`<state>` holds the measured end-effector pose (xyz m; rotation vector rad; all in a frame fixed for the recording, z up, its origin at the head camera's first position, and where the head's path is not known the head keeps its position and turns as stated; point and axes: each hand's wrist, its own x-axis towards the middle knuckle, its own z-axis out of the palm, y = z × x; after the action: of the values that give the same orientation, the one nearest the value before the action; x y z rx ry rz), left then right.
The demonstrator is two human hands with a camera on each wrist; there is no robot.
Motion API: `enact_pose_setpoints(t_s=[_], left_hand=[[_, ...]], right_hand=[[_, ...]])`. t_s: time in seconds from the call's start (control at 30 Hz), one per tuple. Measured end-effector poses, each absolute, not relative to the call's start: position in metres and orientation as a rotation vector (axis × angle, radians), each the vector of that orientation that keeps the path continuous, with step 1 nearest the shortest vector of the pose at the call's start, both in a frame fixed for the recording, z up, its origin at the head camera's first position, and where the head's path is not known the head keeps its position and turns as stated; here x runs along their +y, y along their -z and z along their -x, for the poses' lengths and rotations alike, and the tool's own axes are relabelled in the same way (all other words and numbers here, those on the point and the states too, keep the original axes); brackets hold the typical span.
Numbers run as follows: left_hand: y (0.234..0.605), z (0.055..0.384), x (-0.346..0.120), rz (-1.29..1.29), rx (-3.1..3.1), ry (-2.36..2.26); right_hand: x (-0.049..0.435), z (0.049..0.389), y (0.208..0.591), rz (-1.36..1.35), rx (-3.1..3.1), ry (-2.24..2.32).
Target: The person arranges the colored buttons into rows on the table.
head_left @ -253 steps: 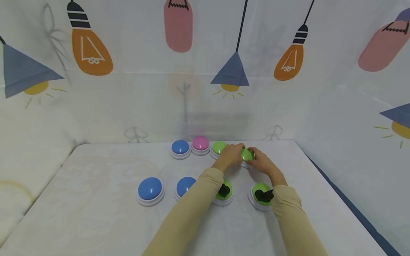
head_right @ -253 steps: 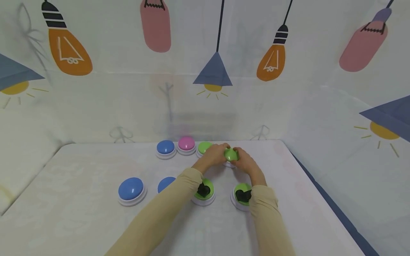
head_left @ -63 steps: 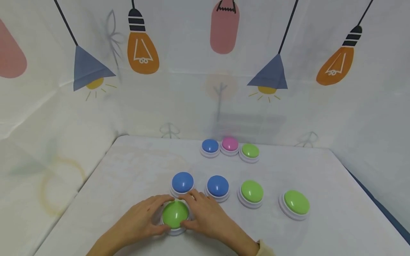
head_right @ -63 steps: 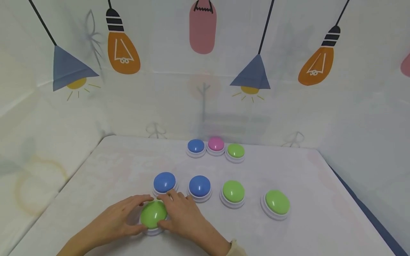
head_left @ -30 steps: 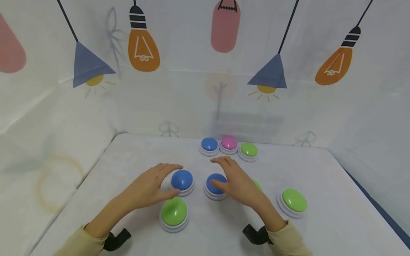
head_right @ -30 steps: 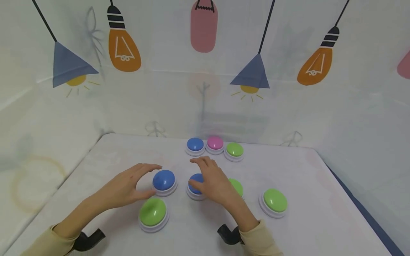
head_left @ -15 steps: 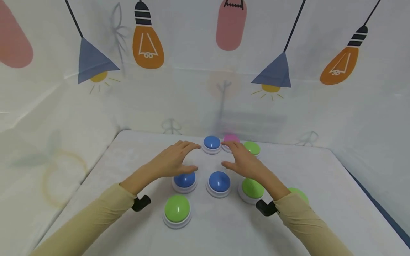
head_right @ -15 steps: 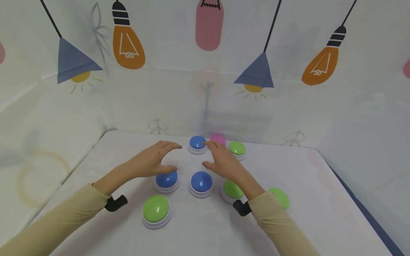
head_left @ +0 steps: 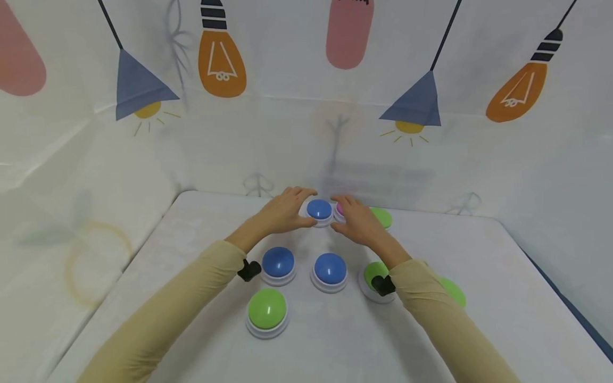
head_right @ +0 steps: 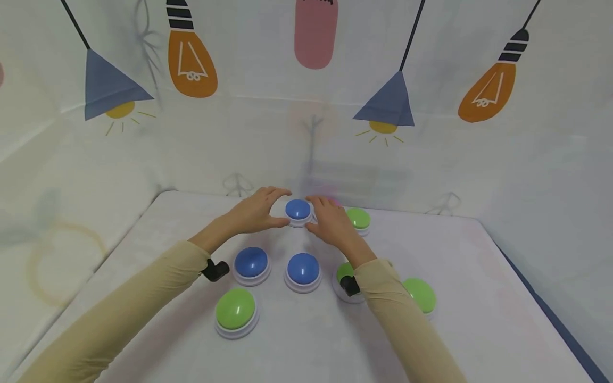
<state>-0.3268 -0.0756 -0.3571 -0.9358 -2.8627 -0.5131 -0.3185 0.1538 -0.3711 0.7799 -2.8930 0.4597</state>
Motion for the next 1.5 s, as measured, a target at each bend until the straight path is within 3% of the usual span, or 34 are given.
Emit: enact_pose_setpoints(t_s=[0.6,1.5], left_hand=[[0.374,0.383,-0.057,0.801,-3.082,0.491],[0.405,0.405,-0.043,0.711,-3.215,0.577]], right_hand=[[0.138,0.356,0.382,-0.772,-2.992,-0.420],[0.120,0.383,0.399,-0.599,-3.221,-0.340]])
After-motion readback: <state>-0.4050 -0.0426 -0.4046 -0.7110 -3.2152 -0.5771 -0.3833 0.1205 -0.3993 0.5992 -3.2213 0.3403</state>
